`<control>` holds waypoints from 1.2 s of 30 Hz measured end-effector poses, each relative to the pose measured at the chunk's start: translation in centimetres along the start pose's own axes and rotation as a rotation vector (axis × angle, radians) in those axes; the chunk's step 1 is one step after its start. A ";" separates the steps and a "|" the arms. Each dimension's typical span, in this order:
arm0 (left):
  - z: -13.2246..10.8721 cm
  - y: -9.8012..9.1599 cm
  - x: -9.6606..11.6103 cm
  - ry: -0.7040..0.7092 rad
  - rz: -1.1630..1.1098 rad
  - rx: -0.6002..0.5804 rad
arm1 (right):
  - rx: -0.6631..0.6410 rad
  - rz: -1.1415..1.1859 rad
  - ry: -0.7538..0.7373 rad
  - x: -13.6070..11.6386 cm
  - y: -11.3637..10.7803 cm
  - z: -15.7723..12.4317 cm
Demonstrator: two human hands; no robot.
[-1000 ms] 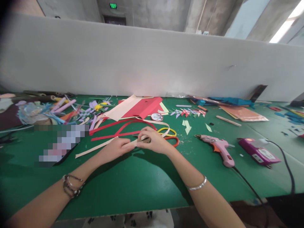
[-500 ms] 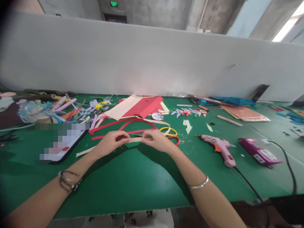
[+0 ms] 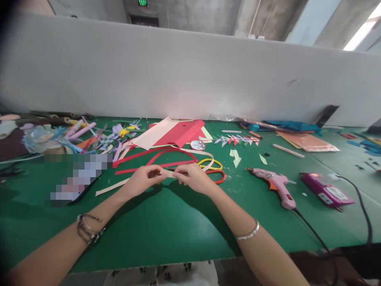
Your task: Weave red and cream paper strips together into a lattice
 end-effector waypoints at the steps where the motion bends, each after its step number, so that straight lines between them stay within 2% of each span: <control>1: 0.0 -0.1 -0.1 -0.005 0.006 0.004 | 0.013 0.009 0.006 0.0 -0.2 0.0; 19: -0.2 0.0 -0.6 -0.082 0.018 -0.037 | 0.058 0.007 0.038 0.2 -0.6 0.0; 29: -0.1 0.0 -0.1 -0.075 0.038 -0.047 | 0.045 0.008 0.033 0.0 -0.6 -0.1; 36: -0.2 -1.5 -0.2 -0.081 0.080 0.011 | 0.003 0.110 0.092 1.4 -1.0 0.2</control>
Point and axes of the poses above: each hand's wrist, its own z-axis towards the middle knuckle, its own y-axis out of the palm, x = y × z, the point moved 10 cm from there along z, towards the middle knuckle, and after that the axes turned 13 degrees about y, right-handed, at the moved point
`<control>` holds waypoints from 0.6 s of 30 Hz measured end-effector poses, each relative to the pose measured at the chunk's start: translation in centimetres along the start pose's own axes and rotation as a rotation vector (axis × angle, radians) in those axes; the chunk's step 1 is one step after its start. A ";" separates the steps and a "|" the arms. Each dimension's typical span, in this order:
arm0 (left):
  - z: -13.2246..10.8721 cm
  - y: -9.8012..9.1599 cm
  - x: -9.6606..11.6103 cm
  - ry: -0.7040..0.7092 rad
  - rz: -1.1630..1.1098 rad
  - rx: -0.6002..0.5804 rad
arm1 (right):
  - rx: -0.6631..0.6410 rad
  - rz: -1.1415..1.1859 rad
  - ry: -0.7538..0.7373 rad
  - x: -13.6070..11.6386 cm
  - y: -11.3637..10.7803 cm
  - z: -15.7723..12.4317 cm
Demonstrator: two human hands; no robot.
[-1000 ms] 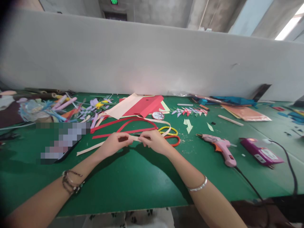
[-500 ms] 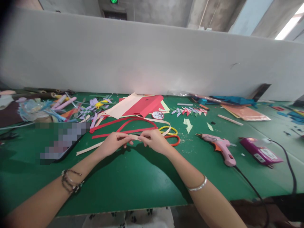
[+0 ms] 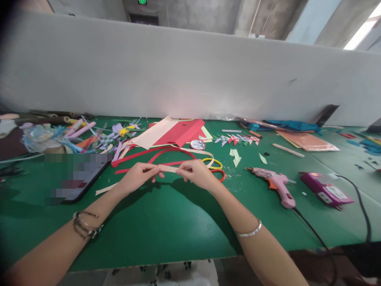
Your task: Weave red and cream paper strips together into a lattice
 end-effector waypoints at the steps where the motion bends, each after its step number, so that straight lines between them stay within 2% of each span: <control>1: 0.0 -0.3 -0.1 0.000 0.013 0.009 | 0.002 0.016 0.011 0.2 -0.3 0.1; 9: 0.5 -2.3 -1.6 0.022 -0.035 0.088 | 0.079 0.085 0.073 1.0 -3.4 0.0; 18: 0.5 -2.9 -1.9 -0.009 -0.060 0.152 | 0.089 0.453 0.147 3.7 -5.0 0.5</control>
Point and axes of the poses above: each hand's wrist, its own z-axis towards the middle knuckle, its own y-axis out of the palm, x = y × z, the point moved 10 cm from there along z, towards the middle knuckle, and after that the axes turned 13 degrees about y, right-handed, at the moved point
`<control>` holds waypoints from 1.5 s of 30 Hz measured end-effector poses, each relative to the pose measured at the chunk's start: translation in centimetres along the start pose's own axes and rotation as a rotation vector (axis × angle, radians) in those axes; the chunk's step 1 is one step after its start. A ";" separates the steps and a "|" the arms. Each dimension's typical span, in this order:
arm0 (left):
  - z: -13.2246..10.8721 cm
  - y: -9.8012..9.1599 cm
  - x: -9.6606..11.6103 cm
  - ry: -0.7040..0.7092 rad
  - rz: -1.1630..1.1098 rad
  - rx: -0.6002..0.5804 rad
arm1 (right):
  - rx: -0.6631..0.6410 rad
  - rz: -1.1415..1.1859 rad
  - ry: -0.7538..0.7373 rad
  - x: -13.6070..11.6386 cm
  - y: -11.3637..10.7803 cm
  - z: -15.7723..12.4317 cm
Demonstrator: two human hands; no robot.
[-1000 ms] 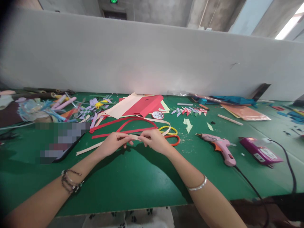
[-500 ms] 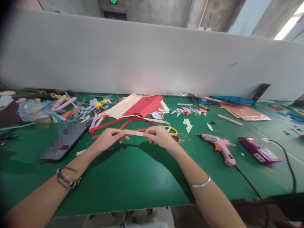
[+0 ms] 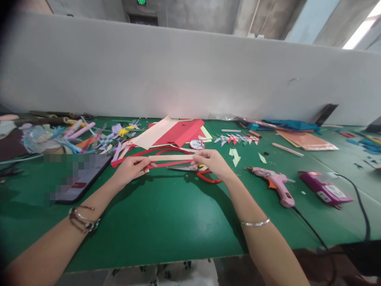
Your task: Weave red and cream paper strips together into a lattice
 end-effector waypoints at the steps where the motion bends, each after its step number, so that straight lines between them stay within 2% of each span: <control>1: 0.0 -0.1 -0.1 -0.005 0.002 0.007 | 0.009 0.041 0.016 0.3 -0.2 0.1; 7: 0.0 -0.3 0.2 0.009 0.006 0.049 | 0.064 0.165 0.050 0.6 -0.6 0.3; 11: 0.1 -0.5 0.4 0.021 0.007 0.041 | 0.120 0.104 -0.027 -0.4 -1.1 -0.1; 15: 0.2 -1.0 0.8 0.042 0.027 0.022 | 0.119 -0.031 -0.115 -1.8 -0.7 -1.0; 18: -0.1 -1.3 3.9 0.238 0.168 0.095 | 0.051 -0.188 -0.197 -3.2 1.5 -2.1; 19: -0.4 -0.6 5.1 0.314 0.234 0.076 | 0.008 -0.252 -0.237 -3.7 2.8 -2.6; 20: -0.7 0.5 6.2 0.373 0.268 0.027 | -0.034 -0.327 -0.277 -4.1 4.1 -3.2; 22: -1.5 3.6 7.4 0.431 0.284 -0.158 | -0.116 -0.441 -0.316 -4.5 6.5 -4.1; 23: -1.9 5.2 7.2 0.404 0.301 -0.265 | -0.141 -0.463 -0.305 -4.4 7.3 -4.4; 25: -2.6 6.7 6.7 0.332 0.289 -0.361 | -0.174 -0.462 -0.260 -4.1 8.2 -4.5; 29: -3.2 7.1 4.8 0.152 0.070 -0.412 | -0.217 -0.331 -0.139 -2.7 8.1 -3.8; 31: -3.5 6.9 4.0 0.079 -0.016 -0.439 | -0.236 -0.243 -0.090 -1.9 7.6 -3.2; 33: -3.7 6.4 3.5 0.051 -0.007 -0.451 | -0.246 -0.198 -0.067 -1.4 7.2 -2.7; 40: -4.7 4.5 2.4 0.061 0.225 -0.460 | -0.234 -0.181 -0.036 -0.6 6.1 -2.1; 45: -6.3 2.6 1.6 0.024 0.347 -0.464 | -0.202 -0.182 0.070 0.7 5.2 -1.9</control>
Point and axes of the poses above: each hand's wrist, its own z-axis towards the middle knuckle, its own y-axis out of the palm, x = y × z, the point moved 10 cm from there along z, towards the middle knuckle, and after that the axes turned 13 degrees about y, right-handed, at the moved point
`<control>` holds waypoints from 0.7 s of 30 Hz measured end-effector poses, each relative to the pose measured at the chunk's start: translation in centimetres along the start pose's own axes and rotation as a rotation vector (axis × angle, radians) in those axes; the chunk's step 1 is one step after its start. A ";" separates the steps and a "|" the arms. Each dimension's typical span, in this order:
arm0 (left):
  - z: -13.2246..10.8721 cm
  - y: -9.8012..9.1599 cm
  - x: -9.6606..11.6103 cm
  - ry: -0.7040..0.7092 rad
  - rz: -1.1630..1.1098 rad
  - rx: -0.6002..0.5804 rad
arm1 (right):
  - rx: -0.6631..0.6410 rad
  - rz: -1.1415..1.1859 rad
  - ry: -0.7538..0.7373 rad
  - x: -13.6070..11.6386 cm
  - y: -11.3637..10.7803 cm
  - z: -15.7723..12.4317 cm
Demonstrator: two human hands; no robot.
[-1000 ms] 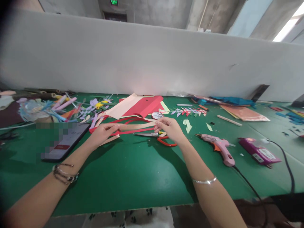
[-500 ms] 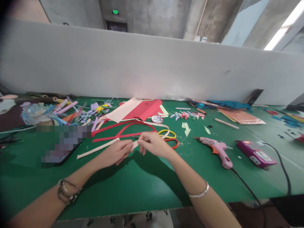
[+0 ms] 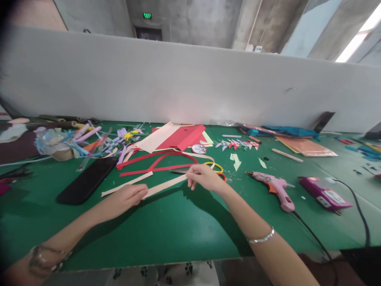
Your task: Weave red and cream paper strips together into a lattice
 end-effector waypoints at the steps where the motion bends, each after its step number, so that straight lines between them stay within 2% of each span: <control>1: -0.5 0.1 -0.2 -0.025 0.016 -0.024 | -0.008 -0.004 0.028 0.3 0.1 0.0; 3: -1.4 0.3 -0.3 -0.066 0.090 -0.098 | -0.036 -0.023 0.086 1.0 0.6 0.1; 6: -2.4 0.0 -0.5 -0.150 0.360 -0.198 | -0.075 -0.106 0.142 1.6 1.7 0.5; 8: -2.5 -0.9 -0.2 -0.177 0.539 -0.151 | -0.088 -0.210 0.143 1.5 2.6 0.8; 10: -1.8 -1.1 1.4 -0.078 0.631 -0.048 | -0.097 -0.328 0.120 1.1 3.6 1.3; 12: -1.1 0.5 3.5 0.121 0.639 -0.035 | -0.092 -0.421 0.083 0.5 4.6 1.7; 14: -0.7 3.1 4.8 0.289 0.608 -0.113 | -0.079 -0.470 0.050 -0.1 5.4 2.1; 15: -0.7 4.0 5.1 0.325 0.594 -0.140 | -0.063 -0.489 0.038 -0.4 5.7 2.2; 18: -0.6 5.2 4.5 0.309 0.544 -0.155 | 0.001 -0.530 0.007 -1.0 5.8 2.2; 21: -0.8 4.3 2.9 0.177 0.487 -0.081 | 0.056 -0.555 -0.032 -1.5 5.5 2.0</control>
Point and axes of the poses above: each hand's wrist, its own z-axis towards the middle knuckle, its own y-axis out of the palm, x = y × z, the point moved 10 cm from there along z, towards the middle knuckle, and after that the axes turned 13 degrees about y, right-handed, at the moved point
